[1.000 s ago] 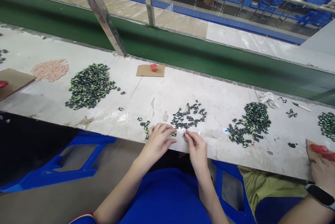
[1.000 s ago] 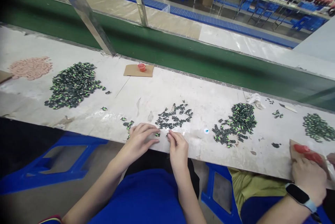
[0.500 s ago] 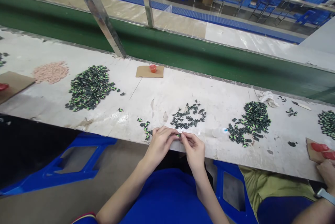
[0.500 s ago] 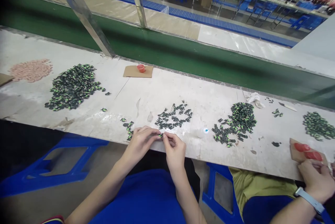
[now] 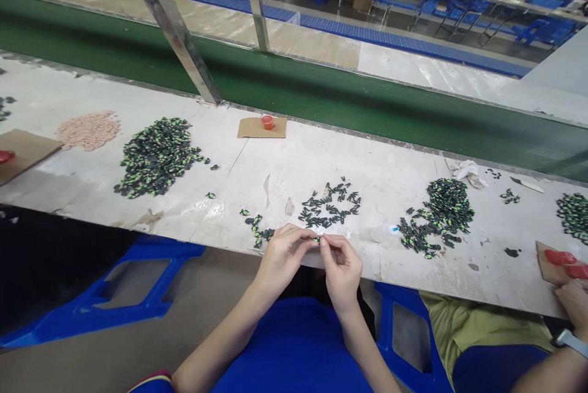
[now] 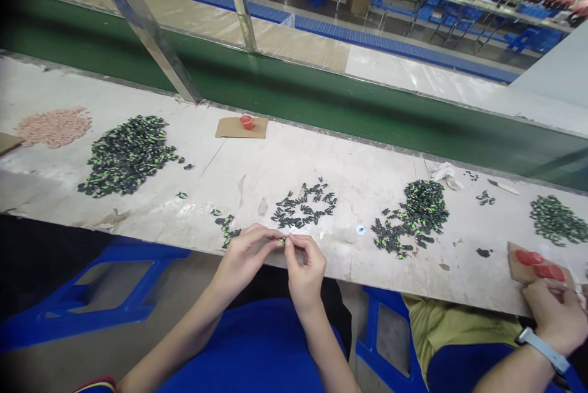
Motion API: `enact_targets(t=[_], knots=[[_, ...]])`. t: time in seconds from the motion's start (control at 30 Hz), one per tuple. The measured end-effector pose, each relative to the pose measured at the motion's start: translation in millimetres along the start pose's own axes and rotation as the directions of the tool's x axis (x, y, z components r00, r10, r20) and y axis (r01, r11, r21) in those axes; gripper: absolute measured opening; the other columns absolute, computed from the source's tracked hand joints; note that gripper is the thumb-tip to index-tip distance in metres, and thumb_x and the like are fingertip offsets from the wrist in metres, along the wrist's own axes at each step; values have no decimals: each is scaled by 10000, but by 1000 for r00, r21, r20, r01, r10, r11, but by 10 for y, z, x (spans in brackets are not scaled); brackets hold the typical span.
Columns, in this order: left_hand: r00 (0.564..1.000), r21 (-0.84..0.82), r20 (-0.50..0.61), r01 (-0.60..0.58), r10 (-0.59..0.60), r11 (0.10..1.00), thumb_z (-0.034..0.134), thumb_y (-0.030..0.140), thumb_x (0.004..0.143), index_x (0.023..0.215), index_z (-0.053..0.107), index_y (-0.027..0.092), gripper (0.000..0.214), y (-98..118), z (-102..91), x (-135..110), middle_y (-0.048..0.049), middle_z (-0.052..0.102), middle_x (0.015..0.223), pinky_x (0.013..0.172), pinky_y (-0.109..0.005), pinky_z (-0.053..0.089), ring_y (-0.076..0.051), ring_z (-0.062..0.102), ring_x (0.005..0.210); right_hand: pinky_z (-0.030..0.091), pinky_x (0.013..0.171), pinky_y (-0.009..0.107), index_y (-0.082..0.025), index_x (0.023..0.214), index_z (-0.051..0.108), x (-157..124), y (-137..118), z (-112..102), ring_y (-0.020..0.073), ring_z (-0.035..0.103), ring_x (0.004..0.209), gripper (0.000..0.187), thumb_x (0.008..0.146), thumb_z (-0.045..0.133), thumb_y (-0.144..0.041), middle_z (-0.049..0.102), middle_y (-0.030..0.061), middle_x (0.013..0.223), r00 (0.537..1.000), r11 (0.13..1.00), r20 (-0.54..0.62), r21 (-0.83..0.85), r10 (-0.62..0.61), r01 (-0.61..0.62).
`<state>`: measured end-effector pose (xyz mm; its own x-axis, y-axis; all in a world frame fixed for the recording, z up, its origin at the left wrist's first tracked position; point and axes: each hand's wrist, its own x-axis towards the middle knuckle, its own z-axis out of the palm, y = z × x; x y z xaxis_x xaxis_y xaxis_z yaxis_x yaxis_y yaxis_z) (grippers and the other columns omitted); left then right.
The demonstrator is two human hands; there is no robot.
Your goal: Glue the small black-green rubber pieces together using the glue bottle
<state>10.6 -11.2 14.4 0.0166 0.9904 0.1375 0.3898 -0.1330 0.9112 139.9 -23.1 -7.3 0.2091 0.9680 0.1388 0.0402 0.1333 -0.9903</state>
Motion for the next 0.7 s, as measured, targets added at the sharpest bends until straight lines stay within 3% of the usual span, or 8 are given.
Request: enact_targets(t=[0.23, 0.43, 0.7], knots=[[995, -219, 19, 95, -94, 971, 641, 279, 788, 848, 742, 208, 137, 92, -23, -23, -59, 729, 856, 780, -308, 550, -200, 677, 826, 578, 673, 337, -199, 820, 663, 20, 43, -40, 187, 678, 763, 59, 848, 611, -190, 691, 59, 801, 958, 951, 9, -119, -287, 286], [992, -272, 2, 120, -124, 955, 679, 284, 737, 796, 755, 202, 126, 120, 11, -12, -61, 735, 807, 749, -298, 559, -200, 686, 787, 575, 610, 315, -214, 857, 656, 61, 7, -77, 175, 678, 716, 123, 835, 597, -108, 690, 49, 788, 877, 860, 23, -187, -479, 475], [971, -392, 55, 237, -234, 889, 718, 316, 665, 772, 717, 166, 185, 84, 119, 5, -60, 745, 769, 714, -311, 579, -202, 695, 729, 586, 586, 336, -233, 892, 660, 99, -30, -167, 188, 686, 691, 170, 828, 578, -99, 703, 54, 771, 783, 730, 105, -304, -613, 612]])
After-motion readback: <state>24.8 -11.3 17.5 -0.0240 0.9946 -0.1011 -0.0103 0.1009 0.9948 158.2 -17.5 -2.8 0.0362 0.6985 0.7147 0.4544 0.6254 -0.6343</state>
